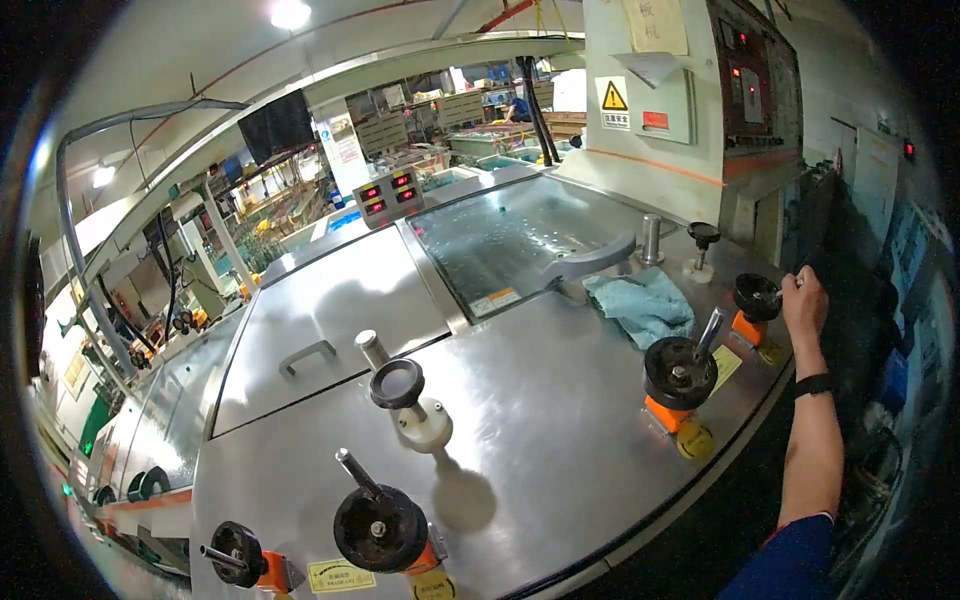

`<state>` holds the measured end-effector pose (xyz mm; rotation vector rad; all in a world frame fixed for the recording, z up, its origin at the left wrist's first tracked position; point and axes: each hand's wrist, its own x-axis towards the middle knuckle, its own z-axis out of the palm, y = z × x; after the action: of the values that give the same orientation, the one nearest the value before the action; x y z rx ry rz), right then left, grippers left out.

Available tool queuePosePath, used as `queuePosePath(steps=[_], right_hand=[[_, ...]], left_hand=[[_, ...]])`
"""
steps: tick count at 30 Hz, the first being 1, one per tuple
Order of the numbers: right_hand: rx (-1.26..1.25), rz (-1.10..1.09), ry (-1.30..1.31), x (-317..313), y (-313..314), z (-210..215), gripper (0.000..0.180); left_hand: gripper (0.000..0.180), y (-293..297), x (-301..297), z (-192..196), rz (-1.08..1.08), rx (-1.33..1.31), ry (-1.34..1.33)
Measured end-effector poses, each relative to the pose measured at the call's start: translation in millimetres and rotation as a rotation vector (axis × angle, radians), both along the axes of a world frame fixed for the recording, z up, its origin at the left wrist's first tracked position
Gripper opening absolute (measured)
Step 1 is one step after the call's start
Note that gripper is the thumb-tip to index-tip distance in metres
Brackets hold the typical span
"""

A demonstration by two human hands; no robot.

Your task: Operating an industrial machine with rollers and then walking to a different part of the factory floor through a plastic curtain.

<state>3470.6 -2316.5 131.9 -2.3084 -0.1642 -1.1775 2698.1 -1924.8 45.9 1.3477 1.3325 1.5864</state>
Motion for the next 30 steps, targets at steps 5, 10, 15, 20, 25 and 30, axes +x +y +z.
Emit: queuePosePath(steps=[5,10,15,20,25,30], right_hand=[[-0.158,0.01,-0.022,-55.4,16.6,17.8,0.03],[-0.2,0.343,0.21,-150.4,45.8,40.2,0.037],[-0.218,1.105,0.448,-202.5,78.2,60.2,0.053],[-0.155,1.038,0.456,-187.5,108.5,64.8,0.028],[0.073,1.03,0.378,-164.1,125.2,45.3,0.019],[0.145,0.789,0.16,-214.9,96.8,25.5,0.019]], left_hand=[[0.052,6.9,-4.4,-0.8,-0.002,0.0,-0.01],[0.052,9.2,-8.2,-3.1,-0.005,-0.002,-0.006],[0.052,9.7,-16.3,-3.8,-0.011,0.007,-0.016],[0.053,2.6,-25.5,-6.7,-0.011,0.008,-0.033],[0.053,-6.1,-33.2,-8.9,-0.014,0.006,-0.045],[0.053,-10.1,-52.6,-15.8,-0.002,-0.006,-0.071]])
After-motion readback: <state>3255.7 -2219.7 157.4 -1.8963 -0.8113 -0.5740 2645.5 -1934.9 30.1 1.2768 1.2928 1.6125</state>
